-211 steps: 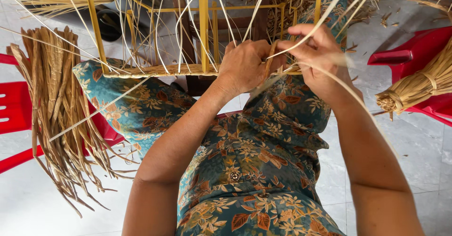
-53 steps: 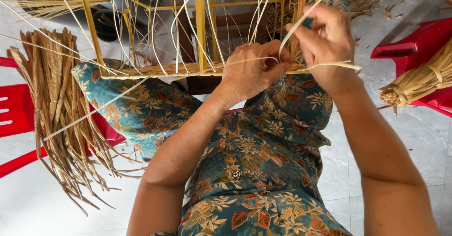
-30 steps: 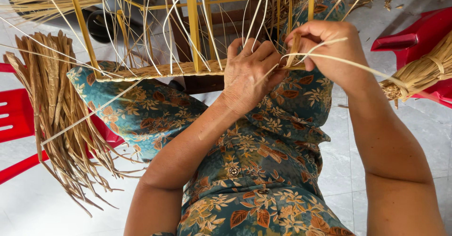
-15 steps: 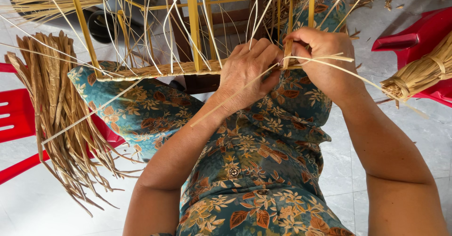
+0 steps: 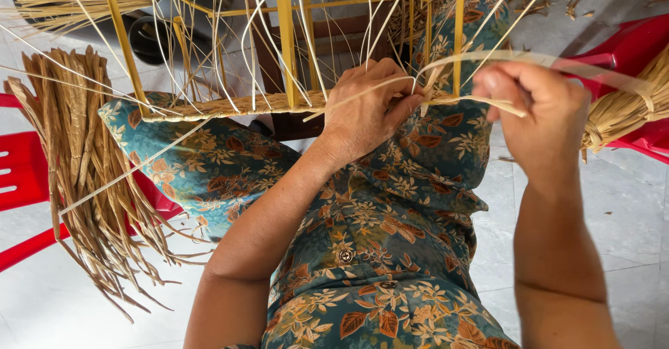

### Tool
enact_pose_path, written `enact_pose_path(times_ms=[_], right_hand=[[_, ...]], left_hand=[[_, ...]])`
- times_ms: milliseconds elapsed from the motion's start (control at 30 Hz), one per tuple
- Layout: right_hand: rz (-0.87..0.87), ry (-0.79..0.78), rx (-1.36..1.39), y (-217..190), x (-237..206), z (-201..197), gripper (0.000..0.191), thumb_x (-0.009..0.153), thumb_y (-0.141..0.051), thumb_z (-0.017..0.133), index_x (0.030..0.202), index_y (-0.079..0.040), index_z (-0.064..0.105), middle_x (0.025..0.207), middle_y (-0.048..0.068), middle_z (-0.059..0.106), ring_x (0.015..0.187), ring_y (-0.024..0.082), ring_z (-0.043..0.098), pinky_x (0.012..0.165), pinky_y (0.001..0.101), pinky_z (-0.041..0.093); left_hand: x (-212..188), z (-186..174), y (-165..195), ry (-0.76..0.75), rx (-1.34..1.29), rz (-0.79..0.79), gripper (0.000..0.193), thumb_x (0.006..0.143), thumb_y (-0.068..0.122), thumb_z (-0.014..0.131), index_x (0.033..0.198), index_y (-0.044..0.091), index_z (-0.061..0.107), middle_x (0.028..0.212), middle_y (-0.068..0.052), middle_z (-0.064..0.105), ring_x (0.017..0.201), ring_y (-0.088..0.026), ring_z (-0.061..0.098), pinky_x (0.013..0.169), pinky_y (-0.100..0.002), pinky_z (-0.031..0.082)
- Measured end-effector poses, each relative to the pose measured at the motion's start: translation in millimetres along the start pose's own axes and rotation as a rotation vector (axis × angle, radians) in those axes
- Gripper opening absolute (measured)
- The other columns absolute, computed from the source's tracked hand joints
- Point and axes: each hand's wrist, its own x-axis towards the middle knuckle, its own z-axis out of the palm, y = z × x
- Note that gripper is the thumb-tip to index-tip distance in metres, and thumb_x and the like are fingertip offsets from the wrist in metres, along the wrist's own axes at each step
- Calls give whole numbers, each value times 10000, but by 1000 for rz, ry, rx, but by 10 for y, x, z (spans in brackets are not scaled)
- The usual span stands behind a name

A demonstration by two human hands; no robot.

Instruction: The person sits on the floor with a yellow frame across their lap and weaves dried plant fiber strips around the frame, threading and tightening each strip by hand to build up a woven panel. They reach to a pile of fiber strips for new material and at the end hold up the woven panel.

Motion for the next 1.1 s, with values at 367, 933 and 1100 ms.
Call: enact_pose_path(times_ms=[367, 933, 1100], right_hand=[[335, -68, 614, 626, -421, 737, 205, 1029, -167, 669, 950, 10, 736, 823, 82, 736, 699, 124, 676, 667, 241, 539], [344, -210, 487, 644, -456, 518, 232, 1061, -162, 645, 964, 25, 742, 805, 71, 680, 640, 86, 490, 584, 226, 371], [316, -216, 762, 694, -537, 490, 190, 1038, -147, 620, 919, -18, 691, 828, 32, 676, 718, 74, 587, 657, 213, 474]], left_hand=[[27, -58, -9, -33, -26, -59, 180, 913, 300, 761, 902, 130, 705, 848, -3, 637, 811, -215, 653, 859, -419, 511], [7, -82, -59, -99, -14, -3, 156, 894, 262, 799, 991, 159, 733, 919, 8, 657, 898, -194, 663, 919, -413, 512], [-30, -118, -62, -96, -37, 175, 418, 707, 286, 865, 1089, 186, 727, 1020, 16, 661, 997, -203, 661, 977, -458, 482]])
